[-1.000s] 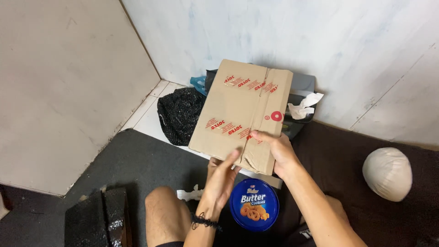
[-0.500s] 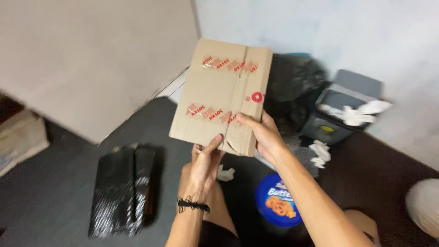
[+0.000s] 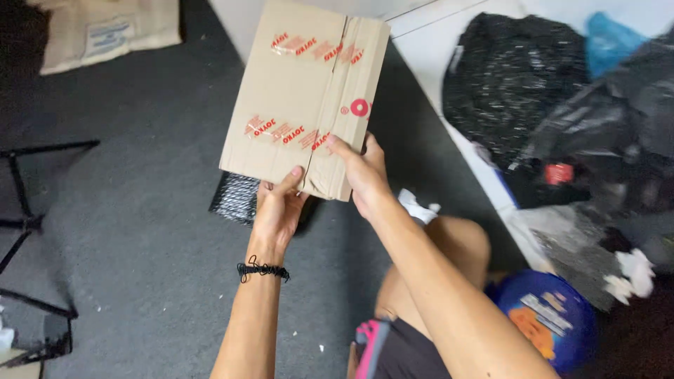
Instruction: Folding a cardboard box and a plastic bag to organize items in a room.
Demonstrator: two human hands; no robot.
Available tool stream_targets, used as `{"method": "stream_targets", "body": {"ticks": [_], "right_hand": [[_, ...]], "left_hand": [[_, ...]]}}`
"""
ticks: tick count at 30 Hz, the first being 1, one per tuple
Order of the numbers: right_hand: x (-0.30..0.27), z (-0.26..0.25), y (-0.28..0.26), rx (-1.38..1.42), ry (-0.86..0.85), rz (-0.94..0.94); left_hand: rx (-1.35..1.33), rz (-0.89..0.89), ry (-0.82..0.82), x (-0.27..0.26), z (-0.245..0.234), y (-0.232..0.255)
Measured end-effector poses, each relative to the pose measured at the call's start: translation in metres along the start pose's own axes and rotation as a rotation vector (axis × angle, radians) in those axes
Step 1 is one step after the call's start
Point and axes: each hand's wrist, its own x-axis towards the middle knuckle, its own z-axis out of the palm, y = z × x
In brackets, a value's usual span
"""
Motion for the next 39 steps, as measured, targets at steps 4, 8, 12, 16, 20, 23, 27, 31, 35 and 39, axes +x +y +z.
{"method": "stream_targets", "body": {"ticks": [4,8,12,16,20,23,27,31,35,39], "right_hand": [[0.017,0.027,0.051,-0.110,0.002,0.095],[0.048,0.030,0.110,-0.208,-0.014,0.186],[0.067,0.026,0.163,-0.324,-0.046,0.140],[0.095,0.002,0.196,-0.664,-0.210,0.103],[0.097,-0.015,0.093,-0.917,-0.293,0.371],[0.097,-0.060,0.005,-0.798,-0.287,0.454],[0.106,-0.184,-0.077,-0.779,-0.158,0.396],[0.078,-0.285,-0.176,-0.871,0.111,0.354],[0.061,-0.389,-0.232,-0.881,0.357,0.314],[0.003,-0.442,-0.250,-0.910,0.577,0.200]], "left_hand": [[-0.014,-0.001,0.086,0.025,-0.069,-0.002],[0.051,-0.046,0.208,0.047,-0.110,-0.011],[0.004,-0.094,0.298,0.065,-0.157,-0.025],[0.051,-0.142,0.384,0.081,-0.191,-0.040],[0.316,-0.079,0.568,0.091,-0.196,-0.047],[0.559,-0.085,0.747,0.089,-0.191,-0.057],[0.789,0.193,0.701,0.096,-0.181,-0.058],[1.378,0.492,1.196,0.078,-0.062,-0.037],[1.446,0.969,0.535,0.114,0.052,-0.075],[1.455,0.919,0.090,0.153,0.180,-0.146]]}}
